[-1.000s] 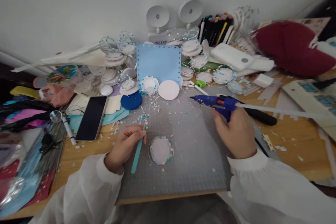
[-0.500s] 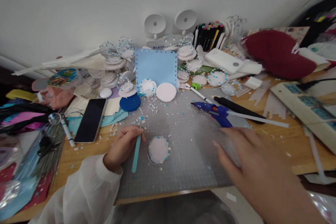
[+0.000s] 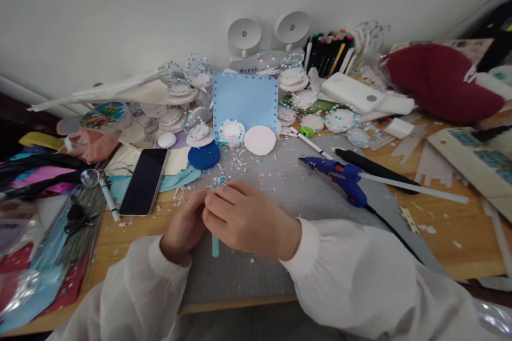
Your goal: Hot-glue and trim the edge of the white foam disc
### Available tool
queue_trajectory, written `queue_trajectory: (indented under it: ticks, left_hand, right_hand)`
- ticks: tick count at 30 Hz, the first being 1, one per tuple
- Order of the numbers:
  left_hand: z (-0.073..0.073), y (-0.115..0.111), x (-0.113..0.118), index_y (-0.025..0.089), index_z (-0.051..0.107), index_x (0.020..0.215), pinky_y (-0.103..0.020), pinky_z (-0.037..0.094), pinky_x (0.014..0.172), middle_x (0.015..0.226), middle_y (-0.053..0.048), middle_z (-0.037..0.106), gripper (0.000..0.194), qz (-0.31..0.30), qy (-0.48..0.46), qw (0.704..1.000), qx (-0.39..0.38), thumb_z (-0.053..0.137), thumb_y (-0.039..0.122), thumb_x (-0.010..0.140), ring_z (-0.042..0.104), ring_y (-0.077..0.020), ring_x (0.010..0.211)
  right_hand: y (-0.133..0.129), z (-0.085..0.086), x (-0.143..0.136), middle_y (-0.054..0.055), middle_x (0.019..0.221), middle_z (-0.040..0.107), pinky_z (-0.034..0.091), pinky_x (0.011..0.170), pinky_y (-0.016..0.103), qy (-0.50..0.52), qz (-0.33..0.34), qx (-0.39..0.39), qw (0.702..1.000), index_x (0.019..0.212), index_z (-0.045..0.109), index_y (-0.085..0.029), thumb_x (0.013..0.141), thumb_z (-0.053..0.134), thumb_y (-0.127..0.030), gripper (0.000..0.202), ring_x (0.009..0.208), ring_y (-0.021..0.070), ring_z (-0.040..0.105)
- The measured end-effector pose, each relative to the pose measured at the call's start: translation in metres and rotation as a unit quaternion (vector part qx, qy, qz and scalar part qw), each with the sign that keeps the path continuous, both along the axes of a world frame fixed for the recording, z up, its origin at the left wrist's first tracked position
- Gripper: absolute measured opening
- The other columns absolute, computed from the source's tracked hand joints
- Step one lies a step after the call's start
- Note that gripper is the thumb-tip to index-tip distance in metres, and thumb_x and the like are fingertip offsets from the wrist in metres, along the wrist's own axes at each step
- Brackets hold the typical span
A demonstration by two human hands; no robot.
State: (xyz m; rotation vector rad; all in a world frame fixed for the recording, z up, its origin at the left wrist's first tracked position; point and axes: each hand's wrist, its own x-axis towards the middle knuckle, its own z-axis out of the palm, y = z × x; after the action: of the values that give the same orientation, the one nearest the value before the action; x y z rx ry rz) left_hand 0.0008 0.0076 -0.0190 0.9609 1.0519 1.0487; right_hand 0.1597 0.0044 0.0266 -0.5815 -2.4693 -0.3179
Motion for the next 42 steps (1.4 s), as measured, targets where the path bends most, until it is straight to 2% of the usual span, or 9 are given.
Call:
queue_trajectory:
  ticks: [4,8,12,15,18,22,32,38,42]
  left_hand:
    - [0.003,-0.004,0.001,0.018,0.037,0.048,-0.024,0.028,0.048,0.047,0.005,0.03,0.046,-0.026,0.01,1.0,0.004,0.057,0.04,0.082,0.028,-0.0083,0.047]
    - [0.01,-0.007,0.001,0.015,0.061,0.06,-0.025,0.029,0.05,0.048,0.004,0.037,0.043,-0.083,0.135,0.983,0.098,0.048,0.042,0.091,0.035,-0.0093,0.047]
    - [0.011,-0.007,0.0,0.014,0.065,0.07,-0.027,0.037,0.062,0.059,-0.001,0.054,0.037,-0.12,0.276,0.925,0.231,0.044,0.033,0.094,0.05,-0.0135,0.06]
    - [0.007,-0.006,0.0,0.015,0.061,0.068,-0.029,0.037,0.065,0.061,-0.003,0.057,0.034,-0.156,0.334,0.88,0.299,0.044,0.027,0.094,0.051,-0.0143,0.063]
    - [0.006,-0.005,0.0,0.016,0.058,0.071,-0.03,0.037,0.068,0.064,-0.002,0.058,0.023,-0.175,0.354,0.86,0.325,0.048,0.023,0.091,0.051,-0.0149,0.067]
    - [0.007,-0.002,0.001,0.017,0.057,0.075,-0.03,0.036,0.07,0.068,-0.002,0.059,0.014,-0.199,0.363,0.852,0.321,0.051,0.019,0.087,0.051,-0.0151,0.068]
    - [0.01,0.001,0.0,0.017,0.059,0.071,-0.03,0.035,0.067,0.06,0.0,0.057,0.012,-0.223,0.32,0.872,0.297,0.059,0.019,0.083,0.05,-0.0128,0.061]
    - [0.008,0.0,0.001,0.018,0.059,0.079,-0.032,0.033,0.07,0.068,-0.001,0.058,0.007,-0.266,0.36,0.84,0.306,0.061,0.024,0.083,0.052,-0.0153,0.069]
    - [0.005,-0.001,0.0,0.017,0.055,0.076,-0.033,0.032,0.07,0.069,-0.001,0.058,0.011,-0.265,0.36,0.835,0.321,0.056,0.019,0.086,0.051,-0.0149,0.069]
  right_hand:
    - [0.004,-0.001,0.011,0.008,0.082,0.07,0.051,0.073,0.033,0.071,0.016,-0.003,0.997,0.091,0.065,-0.012,0.089,0.048,-0.01,0.017,0.076,0.0182,0.061]
    - [0.007,-0.01,0.039,0.006,0.09,0.069,0.053,0.073,0.032,0.229,-0.073,-0.105,0.965,0.096,0.06,-0.02,0.086,0.05,-0.007,0.019,0.083,0.0168,0.064]
    - [0.011,-0.029,0.057,0.004,0.081,0.062,0.051,0.061,0.033,0.383,-0.17,-0.228,0.879,0.086,0.057,-0.022,0.086,0.057,-0.017,0.005,0.07,0.0167,0.062]
    - [0.012,-0.041,0.059,-0.003,0.068,0.052,0.044,0.049,0.027,0.462,-0.148,-0.355,0.799,0.086,0.052,-0.021,0.088,0.056,-0.026,0.006,0.051,0.0114,0.056]
    - [0.011,-0.048,0.057,-0.008,0.056,0.045,0.036,0.044,0.023,0.502,-0.126,-0.468,0.716,0.088,0.049,-0.021,0.088,0.056,-0.031,0.012,0.043,0.0086,0.048]
    - [0.008,-0.048,0.056,-0.009,0.054,0.043,0.031,0.042,0.022,0.521,-0.109,-0.533,0.657,0.087,0.049,-0.02,0.088,0.056,-0.036,0.017,0.041,0.0069,0.044]
    - [-0.008,-0.038,0.054,-0.006,0.061,0.044,0.032,0.038,0.021,0.473,-0.069,-0.607,0.635,0.09,0.05,-0.022,0.09,0.053,-0.032,0.01,0.044,0.0069,0.042]
    - [-0.008,-0.038,0.055,-0.002,0.072,0.049,0.034,0.038,0.021,0.438,-0.101,-0.578,0.681,0.086,0.053,-0.022,0.088,0.056,-0.031,0.009,0.047,0.0067,0.042]
    - [-0.007,-0.037,0.055,-0.002,0.073,0.05,0.035,0.037,0.021,0.43,-0.111,-0.573,0.689,0.087,0.054,-0.022,0.087,0.056,-0.03,0.008,0.047,0.0069,0.042]
